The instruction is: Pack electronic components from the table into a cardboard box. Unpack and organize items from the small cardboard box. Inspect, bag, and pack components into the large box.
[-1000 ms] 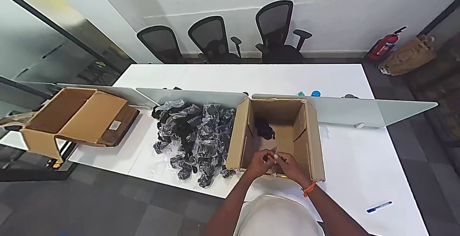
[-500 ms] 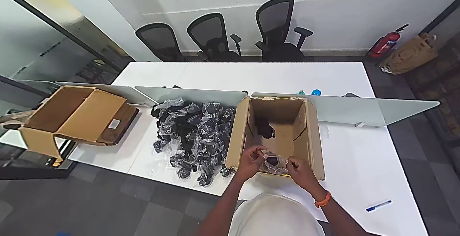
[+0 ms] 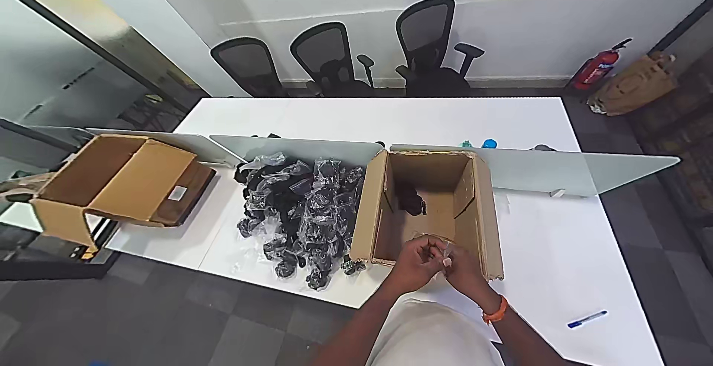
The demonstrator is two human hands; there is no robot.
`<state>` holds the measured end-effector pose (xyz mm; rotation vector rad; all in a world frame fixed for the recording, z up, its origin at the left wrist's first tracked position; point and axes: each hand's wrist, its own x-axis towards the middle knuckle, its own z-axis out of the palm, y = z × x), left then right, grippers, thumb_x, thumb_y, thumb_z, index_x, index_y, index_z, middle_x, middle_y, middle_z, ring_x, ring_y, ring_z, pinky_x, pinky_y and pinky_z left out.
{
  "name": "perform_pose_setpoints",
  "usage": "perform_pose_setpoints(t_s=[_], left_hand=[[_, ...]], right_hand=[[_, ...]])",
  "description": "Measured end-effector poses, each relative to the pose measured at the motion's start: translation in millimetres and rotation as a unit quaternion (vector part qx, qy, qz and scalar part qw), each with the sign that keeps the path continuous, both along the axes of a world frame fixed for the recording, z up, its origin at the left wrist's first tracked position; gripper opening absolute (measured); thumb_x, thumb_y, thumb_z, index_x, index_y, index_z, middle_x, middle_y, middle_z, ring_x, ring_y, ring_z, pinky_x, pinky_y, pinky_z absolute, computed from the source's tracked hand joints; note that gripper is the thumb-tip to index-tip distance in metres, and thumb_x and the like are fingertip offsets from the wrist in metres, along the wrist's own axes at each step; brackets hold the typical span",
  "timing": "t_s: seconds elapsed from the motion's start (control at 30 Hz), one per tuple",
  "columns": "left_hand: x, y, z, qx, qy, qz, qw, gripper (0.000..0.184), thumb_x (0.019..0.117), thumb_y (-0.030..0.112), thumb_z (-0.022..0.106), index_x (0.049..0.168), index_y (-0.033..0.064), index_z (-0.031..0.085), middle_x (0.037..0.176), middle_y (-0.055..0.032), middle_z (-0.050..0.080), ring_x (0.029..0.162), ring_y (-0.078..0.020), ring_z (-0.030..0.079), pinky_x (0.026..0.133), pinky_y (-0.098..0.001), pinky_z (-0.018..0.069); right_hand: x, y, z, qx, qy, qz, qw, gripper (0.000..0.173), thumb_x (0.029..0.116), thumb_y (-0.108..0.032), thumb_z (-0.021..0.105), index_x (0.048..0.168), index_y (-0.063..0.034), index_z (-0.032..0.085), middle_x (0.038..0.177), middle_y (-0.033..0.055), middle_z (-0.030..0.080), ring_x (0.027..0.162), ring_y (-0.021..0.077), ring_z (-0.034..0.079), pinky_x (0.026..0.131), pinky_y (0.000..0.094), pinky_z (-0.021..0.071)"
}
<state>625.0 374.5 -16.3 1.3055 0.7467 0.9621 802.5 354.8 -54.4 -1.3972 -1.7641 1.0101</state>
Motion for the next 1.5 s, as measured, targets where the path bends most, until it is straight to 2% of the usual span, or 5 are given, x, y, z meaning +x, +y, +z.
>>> perform_pose_setpoints(t_s=[0.23,0.4,0.53,0.7,1.5], left_hand=[[-61.8,31.8,-28.2,0.105,0.105,0.082,0.986,0.041,0.0939,0.024,0.071,0.124,-0.0038,0.067,0.139,-0.0178,0.061,0.135,-0.0279,0.055,0.114,-0.0459,0.0467],[-66.2,5.6,-40.0,-0.014,0.025,-0.063,0.998,0.092,0.0815,0.035,0.084,0.153,-0.0019,0.039,0.159,-0.017,0.041,0.139,-0.0301,0.05,0.108,-0.0478,0.0523],[-45.9,-8.3,-41.3,-0.003,0.002,0.027,1.0,0.046,0.0906,0.002,0.073,0.134,-0.0072,0.06,0.128,-0.0148,0.068,0.111,-0.0207,0.07,0.097,-0.0391,0.0595],[-46.3,-7.3,-32.2,-0.083,0.113,0.082,0.987,0.025,0.1062,0.022,0.055,0.102,0.0002,0.068,0.079,-0.0055,0.071,0.06,-0.0139,0.067,0.055,-0.0315,0.0597],[-32.4,-19.1,-21.3,-0.041,0.104,0.249,0.962,0.028,0.1065,0.017,0.052,0.089,0.0,0.066,0.066,-0.0045,0.064,0.054,-0.0134,0.062,0.052,-0.0311,0.0569]], right_hand=[[7.9,5.9,-10.8,-0.205,0.434,-0.16,0.863,0.038,0.0957,-0.005,0.06,0.133,-0.0004,0.055,0.118,0.0164,0.069,0.102,0.0249,0.07,0.085,0.0422,0.0616],[7.2,3.2,-13.5,-0.304,0.572,-0.189,0.738,0.025,0.1044,-0.006,0.047,0.128,-0.0059,0.055,0.11,0.014,0.07,0.095,0.0228,0.069,0.081,0.0394,0.06],[1.4,-3.2,-7.2,-0.34,0.502,-0.075,0.792,0.039,0.1056,-0.01,0.046,0.144,-0.008,0.052,0.127,0.0175,0.066,0.105,0.0293,0.069,0.086,0.0453,0.061],[3.6,-10.4,-4.1,-0.311,0.382,0.02,0.87,0.051,0.0942,0.008,0.054,0.144,-0.0024,0.05,0.129,0.0158,0.065,0.109,0.0318,0.069,0.085,0.05,0.0631],[-7.1,-22.5,1.7,-0.269,0.463,-0.022,0.844,0.038,0.1015,-0.021,0.059,0.134,-0.0048,0.05,0.119,0.0134,0.069,0.102,0.0303,0.072,0.085,0.0501,0.0634]])
